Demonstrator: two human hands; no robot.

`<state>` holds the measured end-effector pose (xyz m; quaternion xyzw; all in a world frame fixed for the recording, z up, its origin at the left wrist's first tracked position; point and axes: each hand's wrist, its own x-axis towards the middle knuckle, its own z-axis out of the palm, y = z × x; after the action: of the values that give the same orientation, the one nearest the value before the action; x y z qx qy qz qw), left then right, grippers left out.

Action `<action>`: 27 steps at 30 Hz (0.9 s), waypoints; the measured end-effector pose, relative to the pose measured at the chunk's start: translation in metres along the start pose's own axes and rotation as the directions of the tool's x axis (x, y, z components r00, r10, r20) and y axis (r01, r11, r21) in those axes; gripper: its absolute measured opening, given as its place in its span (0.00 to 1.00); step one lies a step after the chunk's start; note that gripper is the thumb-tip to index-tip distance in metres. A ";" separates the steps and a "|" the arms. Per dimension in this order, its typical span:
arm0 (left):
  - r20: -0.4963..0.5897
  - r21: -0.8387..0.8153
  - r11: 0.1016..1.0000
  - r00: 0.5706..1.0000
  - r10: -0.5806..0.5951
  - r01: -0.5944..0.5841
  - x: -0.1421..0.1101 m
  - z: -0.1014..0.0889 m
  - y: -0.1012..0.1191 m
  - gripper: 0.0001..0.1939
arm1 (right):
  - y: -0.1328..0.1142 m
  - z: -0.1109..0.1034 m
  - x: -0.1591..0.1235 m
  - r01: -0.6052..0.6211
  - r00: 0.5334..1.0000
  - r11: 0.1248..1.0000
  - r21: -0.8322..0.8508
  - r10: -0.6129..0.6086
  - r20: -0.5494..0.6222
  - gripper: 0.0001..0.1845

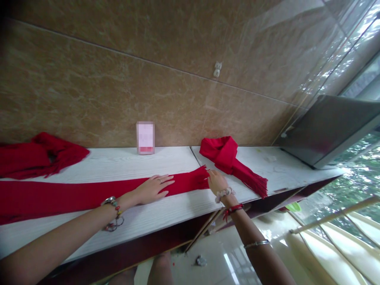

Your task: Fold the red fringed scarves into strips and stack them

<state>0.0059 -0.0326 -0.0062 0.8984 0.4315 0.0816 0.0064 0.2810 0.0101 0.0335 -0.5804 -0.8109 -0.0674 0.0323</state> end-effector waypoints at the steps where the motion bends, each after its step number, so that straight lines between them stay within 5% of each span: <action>1: -0.003 -0.003 1.000 1.000 -0.002 0.002 0.001 0.000 0.001 0.22 | -0.012 0.001 0.002 0.064 0.998 0.998 0.023 -0.063 -0.017 0.21; 5: 0.001 0.010 0.999 0.999 -0.043 0.043 0.002 -0.003 0.005 0.22 | -0.061 0.016 0.015 0.274 0.962 0.957 0.093 -0.271 -0.045 0.22; 8: 0.058 0.031 0.996 0.994 -0.088 0.086 -0.009 -0.009 0.000 0.24 | -0.071 0.032 0.021 0.337 0.942 0.935 0.111 -0.335 -0.034 0.22; 14: 0.134 0.087 0.981 0.974 -0.184 0.173 -0.080 -0.025 -0.042 0.23 | -0.037 0.042 0.024 0.203 0.979 0.978 0.054 -0.204 0.008 0.21; 17: 0.116 0.148 0.952 0.951 -0.285 0.267 -0.114 -0.031 -0.053 0.23 | -0.042 0.035 0.031 0.131 0.991 0.991 0.034 -0.132 0.012 0.20; 21: 0.100 0.177 0.937 0.941 -0.323 0.303 -0.123 -0.032 -0.050 0.23 | -0.101 0.020 0.040 0.285 0.957 0.947 0.146 -0.271 -0.107 0.21; 27: 0.075 0.180 0.943 0.952 -0.296 0.279 -0.127 -0.033 -0.049 0.24 | -0.191 0.025 0.038 0.606 0.794 0.775 0.178 -0.603 -0.080 0.23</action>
<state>-0.1150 -0.1021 0.0041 0.8261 0.5624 -0.0022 -0.0354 0.0892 -0.0109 0.0003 -0.2828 -0.9564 0.0000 0.0730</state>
